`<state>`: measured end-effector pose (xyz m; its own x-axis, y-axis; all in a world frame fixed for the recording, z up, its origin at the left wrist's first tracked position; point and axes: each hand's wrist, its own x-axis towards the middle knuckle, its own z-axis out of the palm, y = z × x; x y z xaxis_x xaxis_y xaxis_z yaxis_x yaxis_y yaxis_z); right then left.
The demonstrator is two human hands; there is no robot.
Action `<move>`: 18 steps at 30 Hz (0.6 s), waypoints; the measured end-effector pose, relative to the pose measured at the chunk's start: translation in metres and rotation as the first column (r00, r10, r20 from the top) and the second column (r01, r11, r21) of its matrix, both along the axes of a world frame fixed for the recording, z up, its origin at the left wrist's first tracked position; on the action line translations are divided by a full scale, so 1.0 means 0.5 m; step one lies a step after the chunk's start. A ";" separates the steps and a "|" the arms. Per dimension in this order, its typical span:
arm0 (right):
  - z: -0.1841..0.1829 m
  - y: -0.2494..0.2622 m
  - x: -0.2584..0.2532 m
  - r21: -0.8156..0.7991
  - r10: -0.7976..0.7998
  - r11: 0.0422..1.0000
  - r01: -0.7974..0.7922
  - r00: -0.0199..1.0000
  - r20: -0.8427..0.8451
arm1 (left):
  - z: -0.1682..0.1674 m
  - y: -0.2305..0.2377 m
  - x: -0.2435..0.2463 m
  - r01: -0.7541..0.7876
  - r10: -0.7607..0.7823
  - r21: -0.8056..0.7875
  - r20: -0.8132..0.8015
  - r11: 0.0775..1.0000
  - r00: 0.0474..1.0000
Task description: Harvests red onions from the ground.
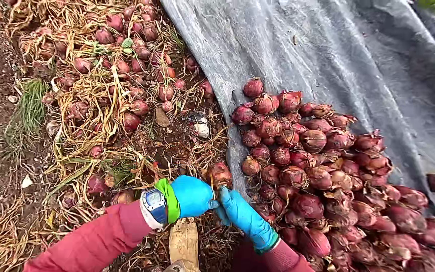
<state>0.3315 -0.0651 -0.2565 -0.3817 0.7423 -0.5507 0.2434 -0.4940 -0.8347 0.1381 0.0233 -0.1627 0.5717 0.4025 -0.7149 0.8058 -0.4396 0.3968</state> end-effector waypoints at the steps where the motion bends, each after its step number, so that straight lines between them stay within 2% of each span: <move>1: 0.010 -0.009 0.017 0.019 -0.103 0.995 0.103 0.995 0.000 | -0.004 0.008 0.027 0.009 -0.009 -0.023 0.029 1.000 1.000; 2: 0.012 -0.020 0.037 0.030 -0.255 0.966 0.256 0.967 -0.010 | -0.016 0.026 0.037 -0.071 0.070 0.024 0.058 0.997 0.996; 4: 0.012 -0.026 0.074 0.019 -0.572 0.818 0.575 0.817 -0.070 | -0.082 0.074 0.039 -0.303 0.294 0.224 0.071 0.926 0.953; 5: 0.011 -0.028 0.091 0.010 -0.654 0.754 0.657 0.752 -0.084 | -0.131 0.086 0.038 -0.362 0.364 0.286 0.049 0.887 0.930; 6: 0.010 -0.033 0.103 0.015 -0.679 0.732 0.681 0.731 -0.073 | -0.183 0.080 0.038 -0.378 0.394 0.291 0.001 0.879 0.919; 8: 0.010 -0.042 0.099 0.019 -0.650 0.759 0.650 0.760 -0.015 | -0.265 0.025 0.041 -0.392 0.420 0.214 -0.101 0.895 0.902; 11: 0.006 -0.050 0.082 0.003 -0.447 0.889 0.457 0.867 0.219 | -0.287 -0.061 0.009 -0.468 0.487 0.149 -0.148 0.871 0.861; 13: -0.018 -0.055 0.062 -0.071 -0.283 0.933 0.352 0.843 0.458 | -0.269 -0.104 -0.061 -0.462 0.470 0.086 -0.158 0.883 0.868; 14: -0.034 -0.058 0.055 -0.096 -0.217 0.947 0.307 0.831 0.513 | -0.253 -0.130 -0.107 -0.488 0.491 0.051 -0.130 0.871 0.862; 16: -0.051 -0.068 0.038 -0.125 -0.168 0.957 0.262 0.852 0.496 | -0.214 -0.208 -0.204 -0.585 0.582 -0.006 -0.091 0.811 0.808; 18: -0.052 -0.074 0.004 -0.125 -0.133 0.970 0.207 0.890 0.436 | -0.191 -0.341 -0.301 -0.695 0.688 -0.030 -0.125 0.718 0.715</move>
<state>0.3336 -0.1020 -0.2824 0.0378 0.6602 -0.7501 0.4541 -0.6801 -0.5756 -0.0124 -0.1471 -0.2581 0.0797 0.6051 -0.7921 0.9095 0.2811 0.3062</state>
